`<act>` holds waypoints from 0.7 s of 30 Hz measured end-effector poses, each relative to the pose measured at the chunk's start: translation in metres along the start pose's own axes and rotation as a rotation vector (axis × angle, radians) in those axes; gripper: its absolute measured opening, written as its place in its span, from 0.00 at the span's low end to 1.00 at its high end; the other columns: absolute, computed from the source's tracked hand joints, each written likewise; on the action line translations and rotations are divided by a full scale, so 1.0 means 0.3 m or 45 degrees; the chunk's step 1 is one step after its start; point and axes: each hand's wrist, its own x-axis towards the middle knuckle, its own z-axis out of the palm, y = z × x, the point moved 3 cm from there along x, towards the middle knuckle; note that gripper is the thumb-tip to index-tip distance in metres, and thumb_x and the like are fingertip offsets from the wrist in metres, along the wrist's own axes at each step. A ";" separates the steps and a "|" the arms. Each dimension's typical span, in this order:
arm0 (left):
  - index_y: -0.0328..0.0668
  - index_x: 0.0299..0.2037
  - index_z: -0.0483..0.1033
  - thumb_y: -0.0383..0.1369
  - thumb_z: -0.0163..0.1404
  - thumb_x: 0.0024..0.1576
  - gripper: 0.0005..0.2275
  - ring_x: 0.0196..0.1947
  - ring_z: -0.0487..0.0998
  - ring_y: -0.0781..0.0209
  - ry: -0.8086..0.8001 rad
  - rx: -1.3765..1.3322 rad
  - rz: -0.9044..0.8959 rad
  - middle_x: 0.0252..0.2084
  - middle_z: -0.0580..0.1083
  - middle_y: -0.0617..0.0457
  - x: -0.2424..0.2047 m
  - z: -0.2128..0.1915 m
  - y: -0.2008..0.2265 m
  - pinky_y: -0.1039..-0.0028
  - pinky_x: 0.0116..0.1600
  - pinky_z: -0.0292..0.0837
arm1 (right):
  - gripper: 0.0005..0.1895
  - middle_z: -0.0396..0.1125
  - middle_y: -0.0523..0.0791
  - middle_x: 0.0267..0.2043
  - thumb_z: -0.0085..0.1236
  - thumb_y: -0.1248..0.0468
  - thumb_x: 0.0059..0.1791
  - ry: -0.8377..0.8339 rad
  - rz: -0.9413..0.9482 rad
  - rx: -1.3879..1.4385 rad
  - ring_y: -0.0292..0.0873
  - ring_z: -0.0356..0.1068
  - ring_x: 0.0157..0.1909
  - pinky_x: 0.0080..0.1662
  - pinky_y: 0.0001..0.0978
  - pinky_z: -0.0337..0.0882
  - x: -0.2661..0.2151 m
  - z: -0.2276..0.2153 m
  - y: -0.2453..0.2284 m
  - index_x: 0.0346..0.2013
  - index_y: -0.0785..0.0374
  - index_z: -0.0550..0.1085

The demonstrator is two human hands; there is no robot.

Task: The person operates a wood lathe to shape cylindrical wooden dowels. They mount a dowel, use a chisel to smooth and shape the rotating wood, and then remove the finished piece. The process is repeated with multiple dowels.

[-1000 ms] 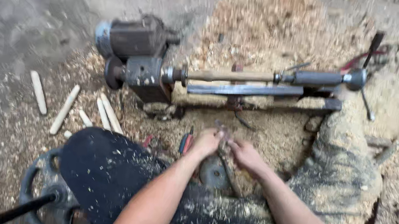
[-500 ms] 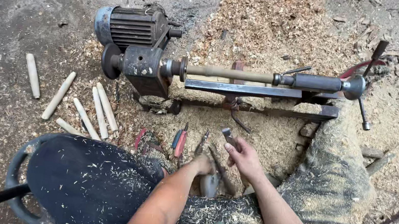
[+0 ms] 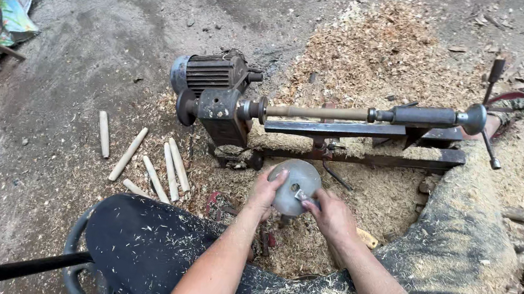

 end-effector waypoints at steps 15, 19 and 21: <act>0.37 0.62 0.67 0.38 0.51 0.62 0.21 0.56 0.77 0.51 0.039 -0.447 0.115 0.58 0.73 0.41 -0.024 0.076 -0.014 0.58 0.57 0.79 | 0.21 0.74 0.42 0.40 0.44 0.41 0.55 0.073 0.076 -0.141 0.42 0.78 0.37 0.40 0.41 0.82 -0.034 -0.107 -0.029 0.46 0.51 0.72; 0.33 0.58 0.70 0.38 0.50 0.63 0.18 0.50 0.79 0.51 0.068 -0.483 0.115 0.53 0.75 0.40 0.011 0.075 -0.007 0.58 0.54 0.80 | 0.21 0.75 0.42 0.40 0.49 0.39 0.51 0.013 -0.130 -0.186 0.41 0.77 0.40 0.46 0.45 0.78 -0.034 -0.118 -0.065 0.41 0.50 0.75; 0.39 0.57 0.71 0.38 0.50 0.62 0.17 0.50 0.80 0.56 0.104 -0.421 0.036 0.52 0.76 0.46 0.026 0.061 -0.027 0.61 0.54 0.81 | 0.22 0.75 0.42 0.40 0.47 0.40 0.52 0.155 0.065 -0.084 0.40 0.78 0.39 0.44 0.43 0.81 -0.028 -0.125 -0.053 0.45 0.51 0.74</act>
